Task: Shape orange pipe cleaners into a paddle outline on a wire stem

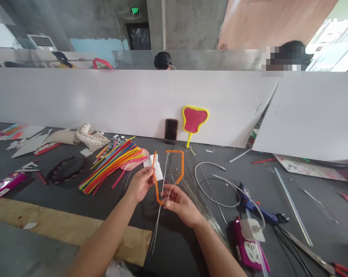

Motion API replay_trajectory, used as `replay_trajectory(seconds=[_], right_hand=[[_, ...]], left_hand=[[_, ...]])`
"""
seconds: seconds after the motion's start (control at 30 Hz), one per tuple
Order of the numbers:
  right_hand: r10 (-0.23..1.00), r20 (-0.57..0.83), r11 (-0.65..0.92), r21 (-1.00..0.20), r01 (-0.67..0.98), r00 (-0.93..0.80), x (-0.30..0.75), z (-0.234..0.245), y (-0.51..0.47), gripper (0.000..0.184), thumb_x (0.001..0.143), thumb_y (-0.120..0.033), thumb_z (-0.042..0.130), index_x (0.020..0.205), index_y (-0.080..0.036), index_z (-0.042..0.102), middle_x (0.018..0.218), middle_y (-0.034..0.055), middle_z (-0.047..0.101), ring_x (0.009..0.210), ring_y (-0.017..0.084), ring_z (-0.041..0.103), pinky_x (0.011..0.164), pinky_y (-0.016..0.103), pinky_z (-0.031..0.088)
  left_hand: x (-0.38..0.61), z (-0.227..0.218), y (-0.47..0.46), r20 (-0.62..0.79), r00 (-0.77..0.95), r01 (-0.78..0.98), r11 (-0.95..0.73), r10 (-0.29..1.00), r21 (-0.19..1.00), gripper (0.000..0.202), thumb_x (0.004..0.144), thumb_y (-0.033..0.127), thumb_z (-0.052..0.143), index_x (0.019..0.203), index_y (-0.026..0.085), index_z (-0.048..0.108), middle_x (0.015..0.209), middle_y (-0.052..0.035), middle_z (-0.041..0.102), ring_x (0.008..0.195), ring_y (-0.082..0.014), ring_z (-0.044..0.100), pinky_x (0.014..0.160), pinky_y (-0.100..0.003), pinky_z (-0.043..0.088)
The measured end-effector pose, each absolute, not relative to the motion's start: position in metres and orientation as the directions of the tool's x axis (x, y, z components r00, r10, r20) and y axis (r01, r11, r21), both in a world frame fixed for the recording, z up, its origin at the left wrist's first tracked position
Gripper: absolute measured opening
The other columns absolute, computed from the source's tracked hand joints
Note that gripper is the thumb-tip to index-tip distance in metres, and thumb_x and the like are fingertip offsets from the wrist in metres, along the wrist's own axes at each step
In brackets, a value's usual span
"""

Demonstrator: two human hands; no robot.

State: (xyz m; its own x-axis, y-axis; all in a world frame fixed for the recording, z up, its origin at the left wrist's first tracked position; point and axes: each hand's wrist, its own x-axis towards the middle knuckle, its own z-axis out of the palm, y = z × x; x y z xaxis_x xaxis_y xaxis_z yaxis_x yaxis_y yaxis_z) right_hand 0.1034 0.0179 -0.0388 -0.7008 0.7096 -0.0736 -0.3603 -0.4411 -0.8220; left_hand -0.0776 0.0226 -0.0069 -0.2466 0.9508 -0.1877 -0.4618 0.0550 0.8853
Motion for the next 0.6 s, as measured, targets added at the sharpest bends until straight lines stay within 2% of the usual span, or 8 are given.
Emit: replay_trajectory(seconds=[0.07,0.13,0.23,0.33,0.43,0.53,0.6], right_hand=[[0.676,-0.079,-0.469,-0.814,-0.344,-0.733,0.102,-0.040,0.017,0.044,0.073,-0.031,0.072,0.113,-0.022,0.057,0.098,0.0062,0.061,0.084,0.015,0.057,0.068,0.027,0.045],[0.657,-0.093,-0.498,-0.799,-0.338,-0.748,0.103,-0.039,0.018,0.042,0.074,-0.026,0.070,0.114,-0.022,0.057,0.097,0.0060,0.062,0.083,0.015,0.059,0.068,0.027,0.045],[0.626,-0.094,-0.551,-0.756,-0.355,-0.774,0.107,-0.035,0.020,0.050,0.068,-0.020,0.074,0.115,-0.023,0.057,0.105,0.0069,0.062,0.090,0.017,0.061,0.077,0.031,0.046],[0.627,-0.098,-0.580,-0.720,-0.380,-0.773,0.108,-0.034,0.021,0.056,0.067,-0.024,0.075,0.119,-0.024,0.055,0.112,0.0083,0.061,0.094,0.020,0.061,0.083,0.035,0.045],[0.685,-0.184,-0.565,-0.745,-0.354,-0.705,0.105,-0.038,0.021,0.047,0.070,-0.029,0.075,0.113,-0.021,0.058,0.101,0.0076,0.065,0.079,0.015,0.064,0.073,0.030,0.048],[0.744,-0.269,-0.546,-0.773,-0.324,-0.612,0.100,-0.046,0.021,0.034,0.072,-0.034,0.074,0.098,-0.016,0.063,0.080,0.0044,0.067,0.058,0.008,0.058,0.057,0.022,0.044],[0.769,-0.285,-0.532,-0.782,-0.324,-0.572,0.097,-0.049,0.021,0.031,0.070,-0.036,0.075,0.090,-0.014,0.064,0.073,0.0031,0.066,0.052,0.007,0.054,0.052,0.020,0.041]], left_hand=[[-0.078,-0.008,0.023,-0.166,-0.275,-0.437,0.031,0.947,0.899,0.026,0.063,0.035,0.075,0.072,0.014,0.064,0.059,0.0029,0.056,0.050,-0.0052,0.048,0.051,-0.017,0.040],[-0.080,-0.008,0.024,-0.145,-0.298,-0.411,0.010,0.943,0.912,0.024,0.064,0.035,0.075,0.071,0.015,0.064,0.058,0.0036,0.055,0.051,-0.0051,0.048,0.052,-0.017,0.039],[-0.084,-0.007,0.026,-0.127,-0.286,-0.373,0.012,0.950,0.928,0.023,0.064,0.034,0.075,0.071,0.014,0.065,0.058,0.0023,0.057,0.052,-0.0062,0.048,0.052,-0.018,0.039],[-0.083,-0.005,0.028,-0.135,-0.238,-0.349,0.045,0.962,0.936,0.023,0.065,0.033,0.075,0.073,0.014,0.067,0.062,-0.0002,0.060,0.054,-0.0078,0.051,0.054,-0.019,0.040],[-0.079,-0.004,0.029,-0.158,-0.173,-0.363,0.086,0.972,0.928,0.022,0.066,0.034,0.074,0.073,0.014,0.066,0.065,-0.0008,0.061,0.058,-0.0084,0.054,0.056,-0.019,0.042],[-0.078,-0.005,0.030,-0.185,-0.109,-0.395,0.128,0.977,0.910,0.024,0.067,0.035,0.072,0.073,0.013,0.066,0.070,-0.0022,0.061,0.062,-0.0099,0.056,0.058,-0.021,0.045],[-0.080,-0.006,0.032,-0.195,-0.080,-0.424,0.143,0.978,0.894,0.025,0.069,0.037,0.070,0.077,0.013,0.067,0.074,-0.0038,0.062,0.065,-0.0113,0.057,0.060,-0.023,0.047]])
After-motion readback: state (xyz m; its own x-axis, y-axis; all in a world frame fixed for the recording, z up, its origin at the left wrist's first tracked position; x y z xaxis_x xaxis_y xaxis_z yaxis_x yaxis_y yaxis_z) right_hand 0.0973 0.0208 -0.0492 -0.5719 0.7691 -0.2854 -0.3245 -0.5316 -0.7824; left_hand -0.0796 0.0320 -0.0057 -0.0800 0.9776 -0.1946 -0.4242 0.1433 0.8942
